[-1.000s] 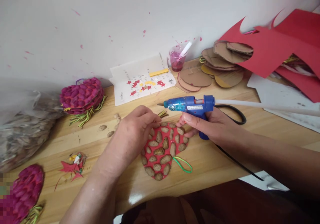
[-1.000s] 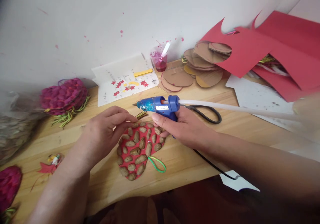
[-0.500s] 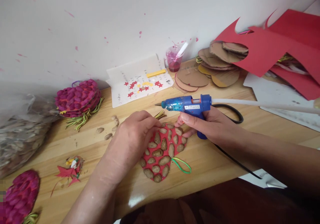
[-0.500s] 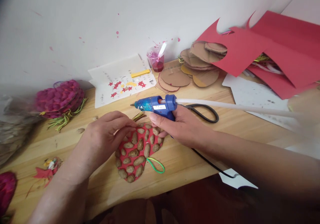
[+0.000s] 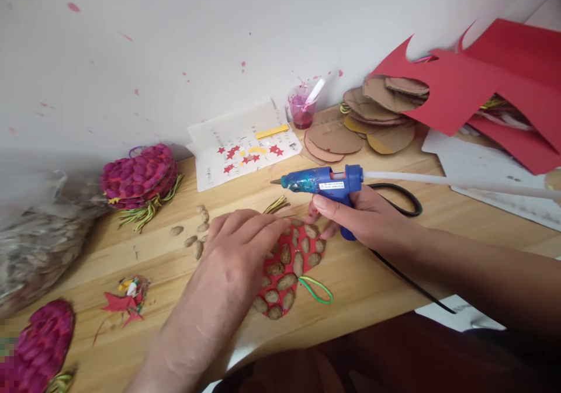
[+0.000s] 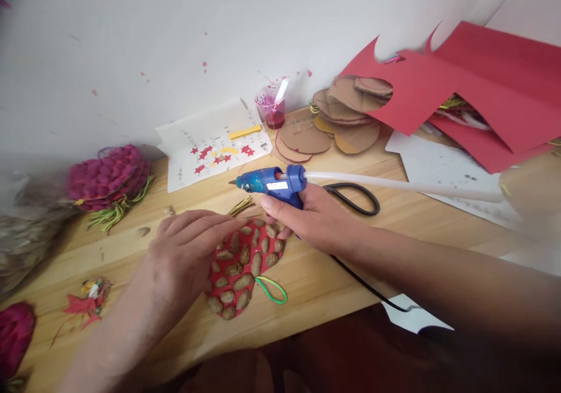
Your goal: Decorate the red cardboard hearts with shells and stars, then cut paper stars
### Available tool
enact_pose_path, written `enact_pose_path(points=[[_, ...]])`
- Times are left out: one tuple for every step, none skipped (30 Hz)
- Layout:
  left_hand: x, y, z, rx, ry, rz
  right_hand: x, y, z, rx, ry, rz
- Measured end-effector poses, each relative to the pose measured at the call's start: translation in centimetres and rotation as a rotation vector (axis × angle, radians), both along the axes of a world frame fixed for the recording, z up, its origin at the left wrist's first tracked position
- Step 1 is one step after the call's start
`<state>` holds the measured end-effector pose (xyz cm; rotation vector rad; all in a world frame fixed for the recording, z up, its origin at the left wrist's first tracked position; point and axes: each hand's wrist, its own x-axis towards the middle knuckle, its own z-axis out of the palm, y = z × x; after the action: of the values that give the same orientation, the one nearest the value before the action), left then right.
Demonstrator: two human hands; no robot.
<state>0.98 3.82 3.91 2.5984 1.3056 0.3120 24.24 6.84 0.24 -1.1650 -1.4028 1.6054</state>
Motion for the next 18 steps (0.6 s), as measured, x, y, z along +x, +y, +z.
enact_pose_path(points=[[-0.2,-0.5,-0.3,-0.005,-0.023,0.017,0.0,0.0,0.0,0.003,0.0,-0.003],[-0.4,-1.0,-0.7,-0.001,-0.046,0.039,-0.1,-0.1,0.1,0.005,-0.001,-0.008],[-0.6,-1.4,-1.3,0.019,-0.076,0.066,-0.1,-0.1,0.1,0.005,-0.003,-0.014],[-0.8,-1.8,-2.0,0.038,-0.109,0.083,-0.1,-0.2,0.2,0.006,-0.006,-0.021],[-1.0,-2.1,-2.7,0.06,-0.128,0.076,-0.2,-0.2,0.2,0.009,-0.007,-0.028],[-1.1,-2.4,-3.3,0.075,-0.124,0.081,-0.2,-0.3,0.3,0.013,-0.009,-0.032],[-1.1,-2.6,-3.9,0.103,-0.127,0.081,-0.1,-0.3,0.3,0.017,-0.011,-0.033],[-1.1,-2.8,-4.3,0.119,-0.119,0.078,-0.1,-0.3,0.3,0.02,-0.015,-0.032],[-1.1,-2.9,-4.6,0.135,-0.111,0.076,-0.1,-0.2,0.3,0.025,-0.021,-0.029],[-1.0,-3.0,-4.7,0.148,-0.104,0.071,-0.1,-0.2,0.3,0.028,-0.028,-0.022],[-1.0,-3.0,-4.8,0.155,-0.094,0.066,0.0,-0.2,0.4,0.031,-0.035,-0.018],[-0.9,-3.0,-4.8,0.157,-0.083,0.064,0.0,-0.2,0.4,0.033,-0.039,-0.015],[-0.9,-3.0,-4.8,0.16,-0.075,0.064,0.0,-0.1,0.4,0.035,-0.042,-0.014],[-0.9,-3.0,-4.8,0.16,-0.067,0.06,0.0,-0.1,0.4,0.035,-0.043,-0.014],[-0.9,-2.9,-4.8,0.156,-0.061,0.055,0.0,-0.1,0.4,0.035,-0.044,-0.015],[-0.9,-2.9,-4.8,0.152,-0.054,0.05,0.0,-0.1,0.4,0.033,-0.046,-0.016],[-0.9,-2.8,-4.8,0.153,-0.05,0.043,0.0,-0.1,0.4,0.03,-0.048,-0.016],[-0.9,-2.8,-4.9,0.155,-0.046,0.039,0.0,-0.1,0.4,0.026,-0.049,-0.013]])
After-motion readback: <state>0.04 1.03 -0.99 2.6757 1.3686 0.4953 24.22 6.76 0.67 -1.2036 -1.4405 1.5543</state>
